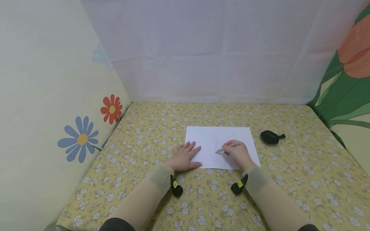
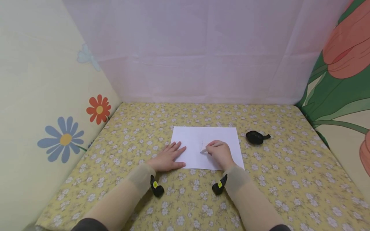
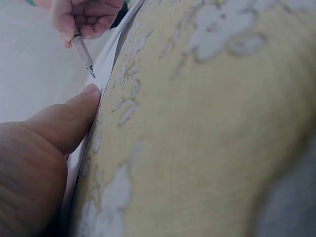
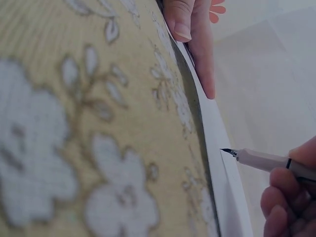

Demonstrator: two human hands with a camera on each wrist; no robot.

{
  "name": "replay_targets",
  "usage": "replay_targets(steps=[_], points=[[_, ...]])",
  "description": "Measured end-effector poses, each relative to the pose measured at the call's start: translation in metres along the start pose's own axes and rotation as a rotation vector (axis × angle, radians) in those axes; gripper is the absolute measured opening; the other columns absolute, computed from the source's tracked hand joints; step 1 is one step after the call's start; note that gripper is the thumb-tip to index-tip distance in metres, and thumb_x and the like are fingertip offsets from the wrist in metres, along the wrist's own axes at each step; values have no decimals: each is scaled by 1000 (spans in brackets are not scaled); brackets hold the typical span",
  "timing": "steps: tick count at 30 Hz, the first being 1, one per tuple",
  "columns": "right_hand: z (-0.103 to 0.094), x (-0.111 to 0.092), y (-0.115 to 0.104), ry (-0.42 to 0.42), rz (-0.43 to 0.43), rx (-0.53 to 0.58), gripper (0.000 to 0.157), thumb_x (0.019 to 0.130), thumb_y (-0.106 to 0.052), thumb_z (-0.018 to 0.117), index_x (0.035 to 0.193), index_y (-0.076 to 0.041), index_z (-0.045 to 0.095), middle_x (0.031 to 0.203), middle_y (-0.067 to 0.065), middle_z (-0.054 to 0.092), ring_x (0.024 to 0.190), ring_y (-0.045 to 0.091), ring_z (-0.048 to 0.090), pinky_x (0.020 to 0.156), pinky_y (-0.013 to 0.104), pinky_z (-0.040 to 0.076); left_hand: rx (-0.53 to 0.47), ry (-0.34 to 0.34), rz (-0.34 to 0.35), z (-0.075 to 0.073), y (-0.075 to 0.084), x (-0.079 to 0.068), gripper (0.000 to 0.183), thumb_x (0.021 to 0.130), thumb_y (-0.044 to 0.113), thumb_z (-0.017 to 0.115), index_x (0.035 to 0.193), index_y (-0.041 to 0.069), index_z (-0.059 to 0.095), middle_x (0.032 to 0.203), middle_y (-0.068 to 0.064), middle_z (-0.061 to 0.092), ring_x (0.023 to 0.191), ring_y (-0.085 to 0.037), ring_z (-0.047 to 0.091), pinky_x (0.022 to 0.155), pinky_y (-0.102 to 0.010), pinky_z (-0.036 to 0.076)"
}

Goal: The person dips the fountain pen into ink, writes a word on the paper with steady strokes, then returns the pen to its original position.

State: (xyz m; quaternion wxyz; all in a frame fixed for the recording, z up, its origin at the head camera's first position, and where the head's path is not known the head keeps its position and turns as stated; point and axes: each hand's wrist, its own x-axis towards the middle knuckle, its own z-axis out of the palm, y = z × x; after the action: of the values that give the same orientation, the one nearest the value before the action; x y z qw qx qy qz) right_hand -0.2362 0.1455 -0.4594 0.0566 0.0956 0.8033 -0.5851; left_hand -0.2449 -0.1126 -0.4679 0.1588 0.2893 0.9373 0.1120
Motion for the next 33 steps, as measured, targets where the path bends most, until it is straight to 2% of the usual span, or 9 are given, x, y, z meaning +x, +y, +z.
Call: replay_targets(steps=[6,19,33], points=[[1,-3,1,-37,-16,24,13,85,-15,69,87,-2,69,75,6,65,71,21,55,65,31,43,-13,-1,3,-1,1,-1,78,93,64,42,156,25,16,161,-4,-1,147,-24,-4,117,-47,-3],[1,-6,2,-86,-73,-7,12,85,-15,67,85,-3,69,70,5,63,66,21,53,61,30,42,-8,0,0,-1,1,0,78,93,64,43,155,25,16,161,-4,-1,147,-24,-4,117,-47,-4],[-5,0,0,-26,-53,66,18,88,-19,67,95,-3,68,81,8,65,75,23,56,67,32,45,-11,-5,4,-3,2,-2,78,93,64,42,155,25,16,161,-4,-1,147,-25,-4,117,-48,-3]])
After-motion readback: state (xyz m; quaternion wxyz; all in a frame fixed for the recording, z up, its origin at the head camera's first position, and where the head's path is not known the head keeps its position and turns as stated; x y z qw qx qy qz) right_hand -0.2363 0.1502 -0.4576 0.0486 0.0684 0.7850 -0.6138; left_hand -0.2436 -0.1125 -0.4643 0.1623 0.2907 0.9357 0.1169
